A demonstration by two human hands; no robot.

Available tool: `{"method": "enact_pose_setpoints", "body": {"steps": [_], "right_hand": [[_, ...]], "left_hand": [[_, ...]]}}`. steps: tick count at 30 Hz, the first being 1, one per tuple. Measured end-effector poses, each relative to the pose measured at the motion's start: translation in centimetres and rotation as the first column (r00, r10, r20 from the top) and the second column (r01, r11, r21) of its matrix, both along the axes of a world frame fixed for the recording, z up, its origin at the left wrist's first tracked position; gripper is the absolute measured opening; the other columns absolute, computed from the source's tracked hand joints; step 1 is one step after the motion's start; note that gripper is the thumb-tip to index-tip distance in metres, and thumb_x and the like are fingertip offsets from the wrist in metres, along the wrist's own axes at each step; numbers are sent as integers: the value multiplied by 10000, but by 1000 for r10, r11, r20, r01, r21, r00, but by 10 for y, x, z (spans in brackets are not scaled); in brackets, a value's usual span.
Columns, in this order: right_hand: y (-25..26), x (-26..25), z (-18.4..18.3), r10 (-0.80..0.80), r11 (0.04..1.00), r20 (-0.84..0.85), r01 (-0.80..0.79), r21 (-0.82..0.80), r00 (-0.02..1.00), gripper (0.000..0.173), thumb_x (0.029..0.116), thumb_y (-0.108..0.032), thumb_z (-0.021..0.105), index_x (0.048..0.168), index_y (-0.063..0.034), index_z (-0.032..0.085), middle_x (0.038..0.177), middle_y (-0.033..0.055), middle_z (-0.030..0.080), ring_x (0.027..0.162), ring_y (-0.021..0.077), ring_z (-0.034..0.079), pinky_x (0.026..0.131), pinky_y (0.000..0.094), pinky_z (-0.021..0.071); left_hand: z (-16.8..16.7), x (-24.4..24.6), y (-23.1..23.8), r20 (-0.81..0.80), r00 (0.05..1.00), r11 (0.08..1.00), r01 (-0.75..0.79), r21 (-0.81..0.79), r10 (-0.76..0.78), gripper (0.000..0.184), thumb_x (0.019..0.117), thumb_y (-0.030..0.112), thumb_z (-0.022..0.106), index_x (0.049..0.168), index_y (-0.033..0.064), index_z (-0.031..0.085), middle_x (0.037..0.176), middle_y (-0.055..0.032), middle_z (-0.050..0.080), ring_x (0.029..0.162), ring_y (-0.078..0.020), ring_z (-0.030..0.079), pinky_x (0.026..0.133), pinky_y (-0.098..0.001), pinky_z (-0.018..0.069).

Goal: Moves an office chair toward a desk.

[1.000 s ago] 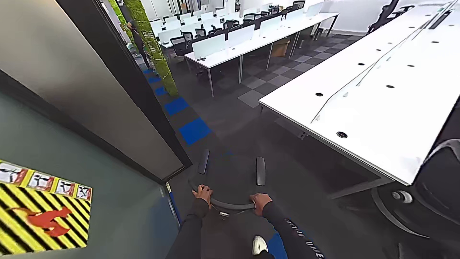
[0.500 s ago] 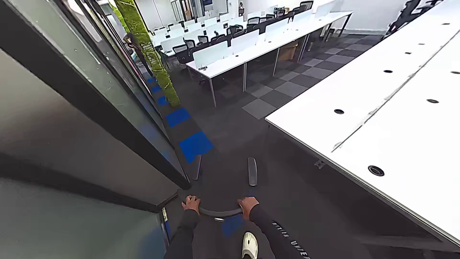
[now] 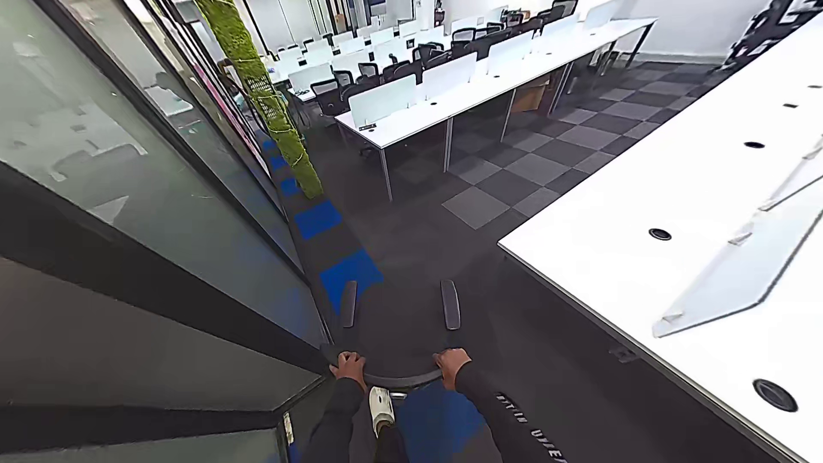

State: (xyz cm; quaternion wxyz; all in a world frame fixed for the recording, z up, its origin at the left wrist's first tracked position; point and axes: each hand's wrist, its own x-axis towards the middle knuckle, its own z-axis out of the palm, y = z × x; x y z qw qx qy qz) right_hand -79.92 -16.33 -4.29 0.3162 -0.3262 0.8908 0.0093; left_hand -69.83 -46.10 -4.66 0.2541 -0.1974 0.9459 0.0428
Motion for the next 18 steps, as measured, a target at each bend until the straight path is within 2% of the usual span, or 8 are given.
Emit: {"method": "enact_pose_setpoints", "body": {"steps": [2, 5, 10, 18], "right_hand": [[-17, -33, 0, -15, 999, 4, 15, 30, 1000, 581, 783, -351, 777, 1309, -138, 651, 1146, 180, 728, 1076, 404, 697, 857, 653, 546], [-41, -77, 5, -63, 997, -6, 63, 49, 998, 578, 777, -330, 782, 1306, -136, 656, 1143, 180, 732, 1072, 401, 701, 857, 650, 548], [-84, -127, 0, -165, 984, -9, 165, 67, 986, 552, 770, -346, 783, 1272, -147, 672, 1131, 170, 737, 1076, 392, 700, 874, 644, 542], [-118, -212, -3, -327, 943, -26, 328, 58, 945, 507, 781, -369, 765, 1235, -155, 692, 1154, 139, 741, 1082, 365, 708, 852, 627, 561]], "left_hand": [[-3, -32, -15, -16, 1000, 1000, 15, 11, -15, 736, 683, 306, 871, 1386, 308, 651, 1525, 32, 536, 1547, -345, 261, 1120, -790, 258], [0, -86, -38, -15, 999, 999, 37, 31, -36, 758, 662, 253, 880, 1383, 305, 654, 1525, 22, 536, 1549, -356, 252, 1118, -799, 250], [3, -164, -86, -32, 992, 989, 121, 83, -119, 744, 667, 165, 860, 1372, 300, 666, 1524, 39, 540, 1559, -345, 237, 1142, -808, 179], [5, -309, -129, -11, 956, 951, 293, 98, -294, 759, 658, 200, 873, 1380, 298, 658, 1535, 31, 526, 1555, -343, 238, 1161, -788, 157]]}}
